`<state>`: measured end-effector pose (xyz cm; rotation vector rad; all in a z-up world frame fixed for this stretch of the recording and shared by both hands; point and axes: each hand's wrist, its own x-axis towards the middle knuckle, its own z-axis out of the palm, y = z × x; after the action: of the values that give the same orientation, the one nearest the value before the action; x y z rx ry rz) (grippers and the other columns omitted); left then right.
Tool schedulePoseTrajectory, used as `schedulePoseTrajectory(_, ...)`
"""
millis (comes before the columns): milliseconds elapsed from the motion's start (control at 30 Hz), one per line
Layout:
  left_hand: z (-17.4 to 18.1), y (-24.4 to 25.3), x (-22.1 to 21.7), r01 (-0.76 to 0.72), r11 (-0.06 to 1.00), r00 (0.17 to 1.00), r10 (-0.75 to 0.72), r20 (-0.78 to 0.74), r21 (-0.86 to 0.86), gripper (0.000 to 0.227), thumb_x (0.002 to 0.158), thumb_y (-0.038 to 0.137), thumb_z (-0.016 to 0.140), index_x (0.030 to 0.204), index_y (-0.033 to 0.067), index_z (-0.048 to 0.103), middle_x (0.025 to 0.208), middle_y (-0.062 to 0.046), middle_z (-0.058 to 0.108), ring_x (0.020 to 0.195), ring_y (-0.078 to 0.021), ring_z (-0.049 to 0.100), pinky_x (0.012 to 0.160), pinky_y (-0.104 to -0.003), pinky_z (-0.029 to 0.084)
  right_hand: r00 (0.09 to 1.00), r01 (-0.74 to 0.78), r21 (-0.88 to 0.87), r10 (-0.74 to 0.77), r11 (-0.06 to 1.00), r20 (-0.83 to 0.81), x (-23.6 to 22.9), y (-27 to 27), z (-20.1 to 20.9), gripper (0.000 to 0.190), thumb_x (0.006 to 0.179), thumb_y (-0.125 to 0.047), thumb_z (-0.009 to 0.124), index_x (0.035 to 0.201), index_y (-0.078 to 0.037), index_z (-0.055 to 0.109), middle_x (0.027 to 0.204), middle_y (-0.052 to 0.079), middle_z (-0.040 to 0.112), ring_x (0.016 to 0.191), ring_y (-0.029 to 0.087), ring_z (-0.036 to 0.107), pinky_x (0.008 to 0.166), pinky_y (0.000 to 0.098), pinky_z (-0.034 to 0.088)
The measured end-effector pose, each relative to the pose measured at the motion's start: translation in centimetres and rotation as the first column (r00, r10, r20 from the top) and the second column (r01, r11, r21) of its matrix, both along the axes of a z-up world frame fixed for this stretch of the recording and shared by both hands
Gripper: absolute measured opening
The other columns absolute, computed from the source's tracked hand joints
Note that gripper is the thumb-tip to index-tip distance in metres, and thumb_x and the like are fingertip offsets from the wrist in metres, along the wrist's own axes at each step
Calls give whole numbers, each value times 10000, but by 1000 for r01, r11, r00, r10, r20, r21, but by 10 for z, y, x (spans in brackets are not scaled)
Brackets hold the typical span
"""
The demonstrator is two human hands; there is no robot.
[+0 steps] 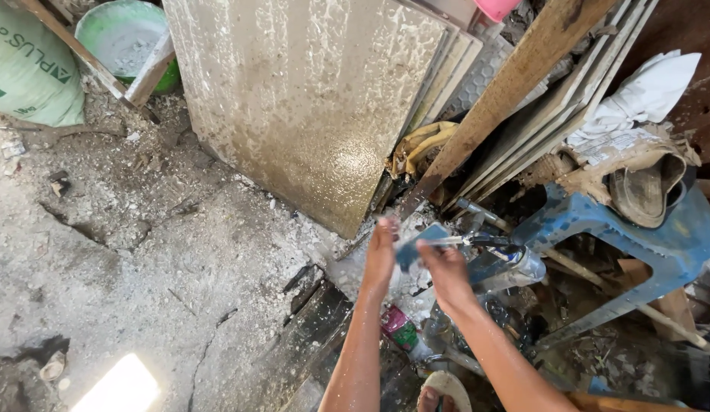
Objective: Wash hands and clean decorative plaster moldings in a workshop.
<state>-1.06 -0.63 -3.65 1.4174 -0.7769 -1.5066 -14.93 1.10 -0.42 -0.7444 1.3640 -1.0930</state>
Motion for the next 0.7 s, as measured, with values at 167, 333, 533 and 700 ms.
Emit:
schedulePoseTrajectory(167, 20, 3, -2, -81, 995, 945, 97, -313, 65, 615, 1012, 476, 419, 1521, 144, 322, 1489, -150, 527, 1350, -296, 515, 1125, -503, 419, 895, 135, -14, -116, 991, 431, 12, 0, 28, 117, 920, -53, 712, 991, -18, 626, 970, 116, 723, 886, 207, 731, 820, 309, 604)
schedulePoseTrajectory(333, 24, 3, -12, -212, 968, 802, 95, -590, -133, 480, 983, 192, 610, 1412, 95, 415, 1413, -151, 615, 1165, -268, 622, 914, -403, 543, 880, 87, 71, -110, 994, 463, 13, 5, -4, 219, 955, -106, 674, 1151, -40, 603, 1069, 87, 703, 921, 181, 730, 818, 321, 628)
schedulePoseTrajectory(533, 15, -1, -7, -271, 963, 714, 201, -671, -1, 352, 1047, 279, 594, 1234, -14, 539, 1194, -200, 725, 910, -259, 742, 643, -345, 615, 947, -24, 123, -17, 992, 320, 6, 14, -10, 234, 959, -141, 663, 1169, -101, 569, 1048, 51, 694, 900, 164, 688, 731, 360, 552)
schedulePoseTrajectory(700, 56, 2, 6, -208, 976, 695, 192, -693, 61, 627, 974, 591, 394, 1360, 104, 475, 1050, -194, 718, 715, -268, 747, 561, -358, 638, 929, -139, 71, 106, 988, 354, 13, 23, -1, 249, 972, -178, 638, 1194, -134, 534, 1049, 37, 697, 833, 144, 641, 727, 344, 527)
